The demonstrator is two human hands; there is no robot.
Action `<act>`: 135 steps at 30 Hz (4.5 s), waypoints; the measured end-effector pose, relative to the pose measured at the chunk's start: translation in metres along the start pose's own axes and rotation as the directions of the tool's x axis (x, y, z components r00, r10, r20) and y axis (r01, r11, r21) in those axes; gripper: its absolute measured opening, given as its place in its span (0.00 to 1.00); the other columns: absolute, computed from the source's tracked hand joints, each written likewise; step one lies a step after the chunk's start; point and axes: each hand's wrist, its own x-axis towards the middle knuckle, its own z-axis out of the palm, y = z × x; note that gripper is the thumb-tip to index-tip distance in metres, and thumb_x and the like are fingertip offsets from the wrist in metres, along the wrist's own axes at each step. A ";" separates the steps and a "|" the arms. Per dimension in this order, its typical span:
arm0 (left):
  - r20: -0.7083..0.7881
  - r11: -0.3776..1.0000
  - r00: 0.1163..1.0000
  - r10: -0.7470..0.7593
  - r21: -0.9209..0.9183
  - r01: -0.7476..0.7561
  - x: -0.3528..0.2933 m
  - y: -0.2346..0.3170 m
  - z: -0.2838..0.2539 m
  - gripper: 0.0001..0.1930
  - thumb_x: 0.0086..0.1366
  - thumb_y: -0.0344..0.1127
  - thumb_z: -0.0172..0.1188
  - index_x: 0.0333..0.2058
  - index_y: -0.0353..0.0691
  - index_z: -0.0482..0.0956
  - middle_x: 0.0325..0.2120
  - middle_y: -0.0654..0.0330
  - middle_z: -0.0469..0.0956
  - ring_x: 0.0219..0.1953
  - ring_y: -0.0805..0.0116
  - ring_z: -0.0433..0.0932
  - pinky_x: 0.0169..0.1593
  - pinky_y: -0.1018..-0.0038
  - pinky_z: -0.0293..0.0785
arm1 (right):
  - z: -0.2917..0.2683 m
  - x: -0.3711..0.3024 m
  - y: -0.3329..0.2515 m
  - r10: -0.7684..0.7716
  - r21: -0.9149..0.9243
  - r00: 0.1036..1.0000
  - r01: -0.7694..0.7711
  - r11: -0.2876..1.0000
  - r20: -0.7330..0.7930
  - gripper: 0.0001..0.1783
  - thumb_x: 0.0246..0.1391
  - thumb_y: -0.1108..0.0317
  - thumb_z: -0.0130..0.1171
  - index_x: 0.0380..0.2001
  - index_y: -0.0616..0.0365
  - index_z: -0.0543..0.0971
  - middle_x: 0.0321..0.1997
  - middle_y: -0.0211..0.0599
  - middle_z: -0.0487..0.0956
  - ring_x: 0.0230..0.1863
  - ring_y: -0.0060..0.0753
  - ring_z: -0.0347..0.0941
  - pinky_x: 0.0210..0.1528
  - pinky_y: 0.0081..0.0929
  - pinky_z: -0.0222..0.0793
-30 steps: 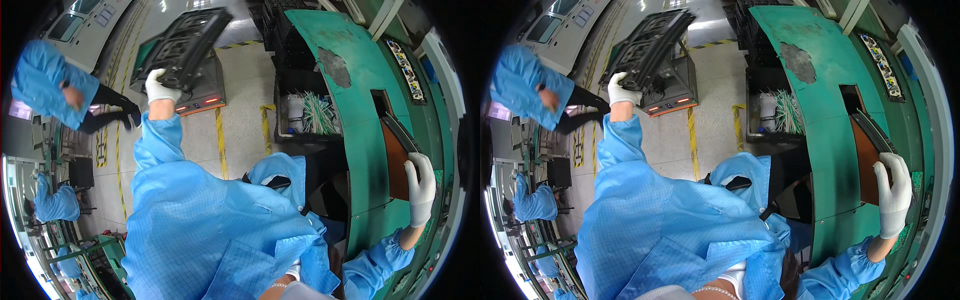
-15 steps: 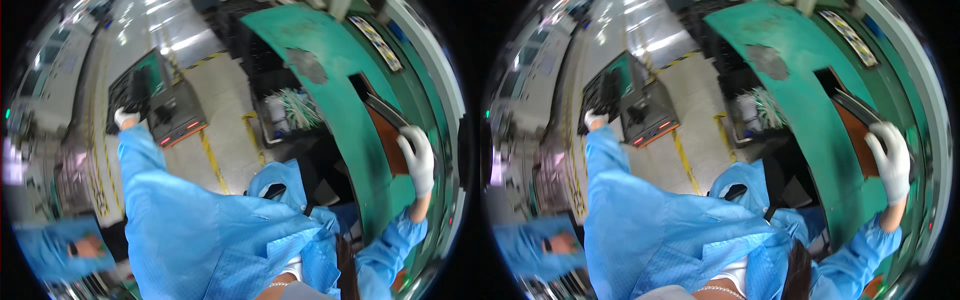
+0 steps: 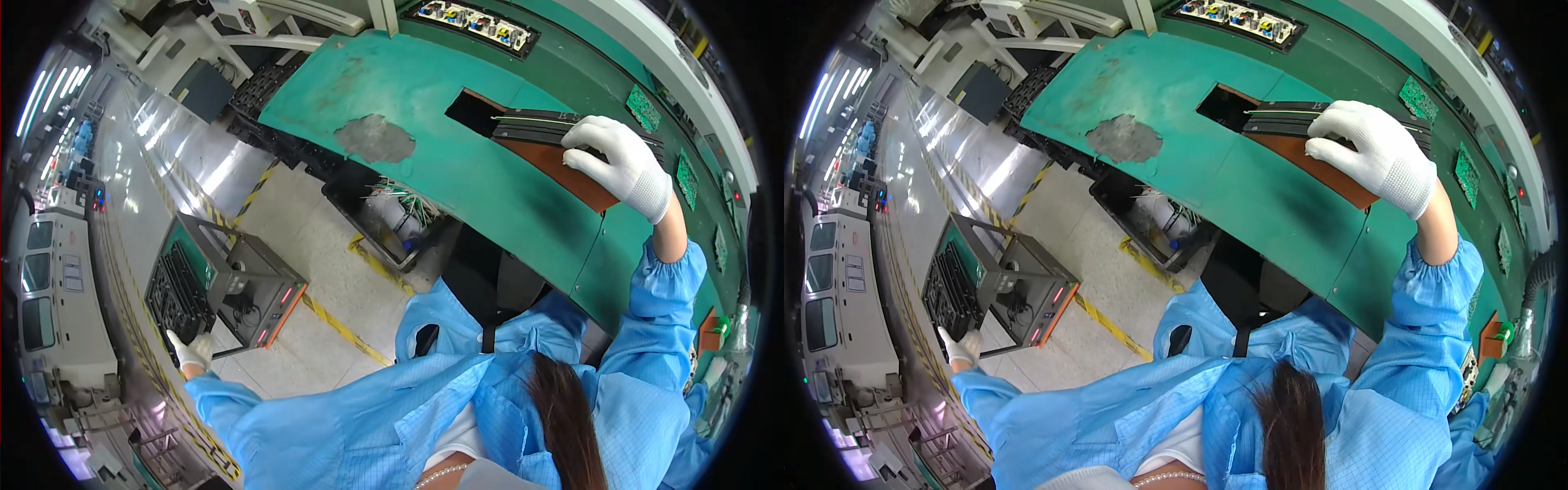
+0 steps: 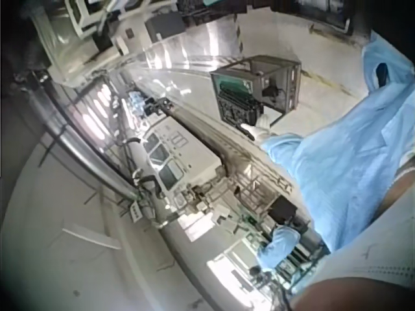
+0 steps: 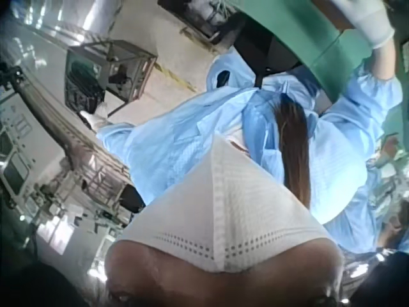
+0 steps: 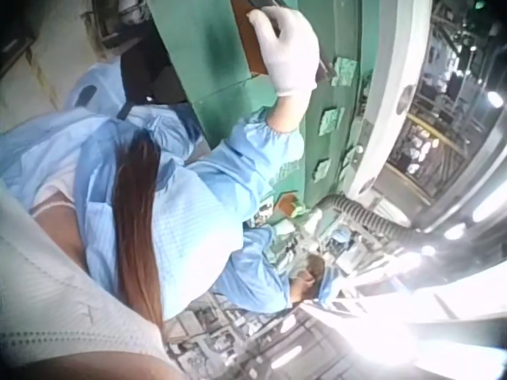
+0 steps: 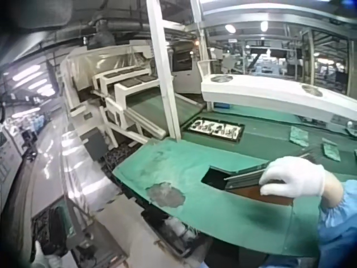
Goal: Assembling electronic components onto circuit boards at a manual assembly station.
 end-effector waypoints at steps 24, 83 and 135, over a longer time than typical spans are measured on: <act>0.797 0.884 0.485 -0.361 0.458 -0.093 -0.319 -0.237 0.868 0.41 0.76 0.48 0.52 0.72 0.25 0.45 0.74 0.33 0.48 0.72 0.38 0.58 0.75 0.49 0.56 | -0.008 -0.032 0.039 -0.004 -0.356 0.892 -0.176 0.918 -0.452 0.21 0.62 0.46 0.56 0.29 0.52 0.80 0.31 0.38 0.76 0.37 0.39 0.74 0.40 0.39 0.66; 0.987 -0.243 0.020 -0.159 -0.020 -0.970 -0.345 -0.138 0.780 0.15 0.63 0.36 0.70 0.44 0.31 0.83 0.31 0.64 0.82 0.31 0.77 0.77 0.37 0.76 0.74 | -0.025 -0.017 0.031 0.181 -0.248 0.974 -0.212 0.945 -0.138 0.09 0.52 0.63 0.69 0.36 0.51 0.88 0.42 0.35 0.86 0.49 0.35 0.83 0.50 0.35 0.76; 0.938 -0.398 -0.130 0.322 0.009 -0.917 -0.270 -0.140 0.482 0.12 0.60 0.37 0.72 0.38 0.37 0.84 0.32 0.56 0.80 0.35 0.58 0.81 0.42 0.67 0.77 | -0.012 -0.020 0.037 0.022 -0.209 0.904 -0.123 0.970 -0.428 0.15 0.61 0.57 0.65 0.35 0.59 0.83 0.35 0.41 0.81 0.38 0.45 0.79 0.43 0.35 0.75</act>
